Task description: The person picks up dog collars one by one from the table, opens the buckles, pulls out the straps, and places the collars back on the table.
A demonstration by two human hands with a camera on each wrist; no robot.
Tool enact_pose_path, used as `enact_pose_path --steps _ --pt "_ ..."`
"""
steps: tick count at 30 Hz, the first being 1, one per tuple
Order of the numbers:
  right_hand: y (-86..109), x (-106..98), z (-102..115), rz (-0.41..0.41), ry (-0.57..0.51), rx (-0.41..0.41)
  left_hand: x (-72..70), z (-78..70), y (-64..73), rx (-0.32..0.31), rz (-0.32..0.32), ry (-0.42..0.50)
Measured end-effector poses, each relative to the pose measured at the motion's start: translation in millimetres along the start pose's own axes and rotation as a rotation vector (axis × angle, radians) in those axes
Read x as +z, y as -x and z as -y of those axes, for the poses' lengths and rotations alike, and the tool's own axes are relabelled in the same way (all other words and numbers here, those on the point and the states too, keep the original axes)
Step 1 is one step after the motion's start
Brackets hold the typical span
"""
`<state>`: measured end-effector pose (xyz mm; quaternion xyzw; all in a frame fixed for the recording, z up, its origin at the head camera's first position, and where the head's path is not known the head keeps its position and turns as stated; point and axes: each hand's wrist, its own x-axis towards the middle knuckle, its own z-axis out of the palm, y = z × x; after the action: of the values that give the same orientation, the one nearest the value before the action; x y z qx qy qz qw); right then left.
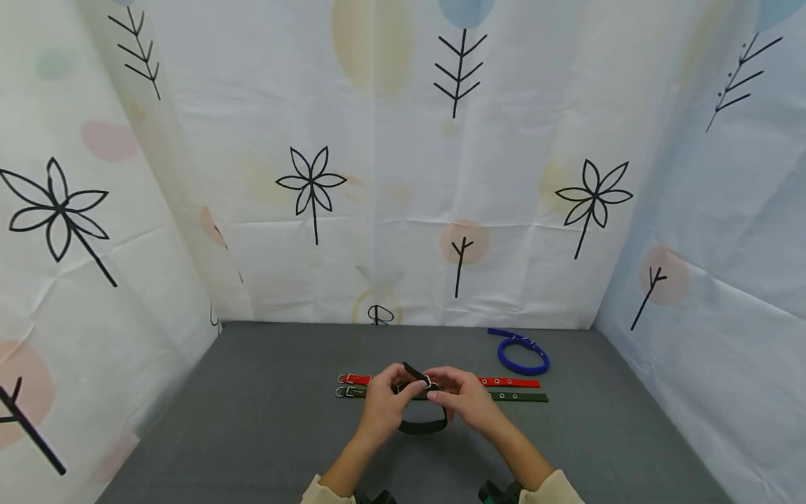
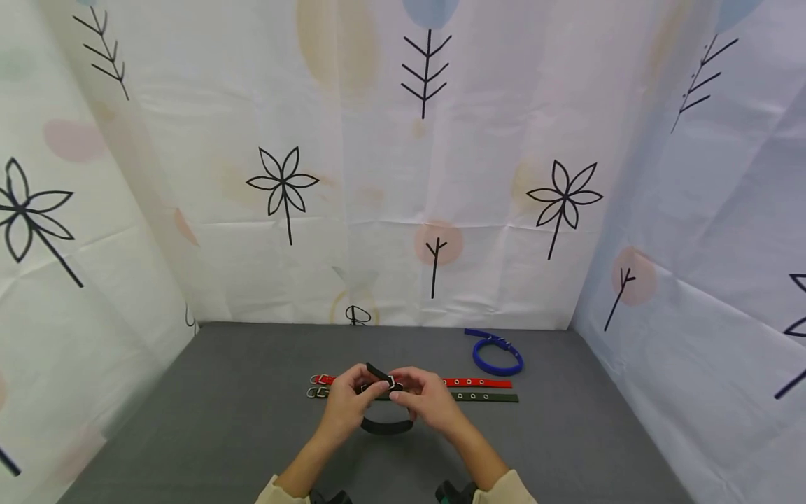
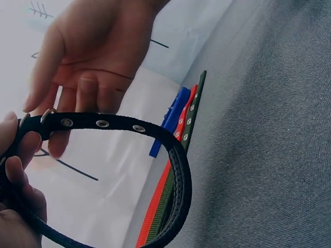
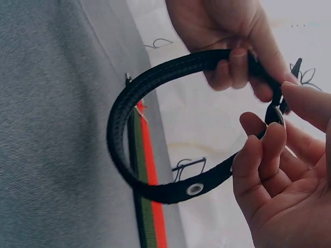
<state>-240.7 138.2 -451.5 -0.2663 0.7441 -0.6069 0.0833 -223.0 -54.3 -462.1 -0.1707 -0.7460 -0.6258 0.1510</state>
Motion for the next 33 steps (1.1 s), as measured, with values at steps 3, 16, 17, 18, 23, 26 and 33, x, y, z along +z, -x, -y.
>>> enact_pose_path --steps 3,16,17,18,23,26,33 --pt "-1.9 0 4 0.019 0.009 0.003 -0.1 -0.1 0.5 0.003 0.008 0.002" --pt "1.3 -5 4 0.077 0.111 -0.036 -7.5 6.7 -2.0 0.001 0.030 0.068" --pt "1.9 -6 3 0.071 0.125 -0.042 -8.4 6.2 -2.5 0.003 0.034 0.070" --pt "2.4 -6 3 0.066 0.141 -0.053 -9.2 5.7 -2.9 0.006 0.040 0.066" --pt "4.5 -9 2 0.036 0.249 -0.109 -12.4 2.8 -3.9 -0.029 0.061 0.061" --pt "5.7 -10 1 0.016 0.307 -0.136 -15.5 -8.2 -2.4 -0.036 0.073 0.070" --pt "9.5 -18 -6 -0.041 0.346 -0.163 -25.8 -30.8 -0.6 -0.007 0.132 0.087"
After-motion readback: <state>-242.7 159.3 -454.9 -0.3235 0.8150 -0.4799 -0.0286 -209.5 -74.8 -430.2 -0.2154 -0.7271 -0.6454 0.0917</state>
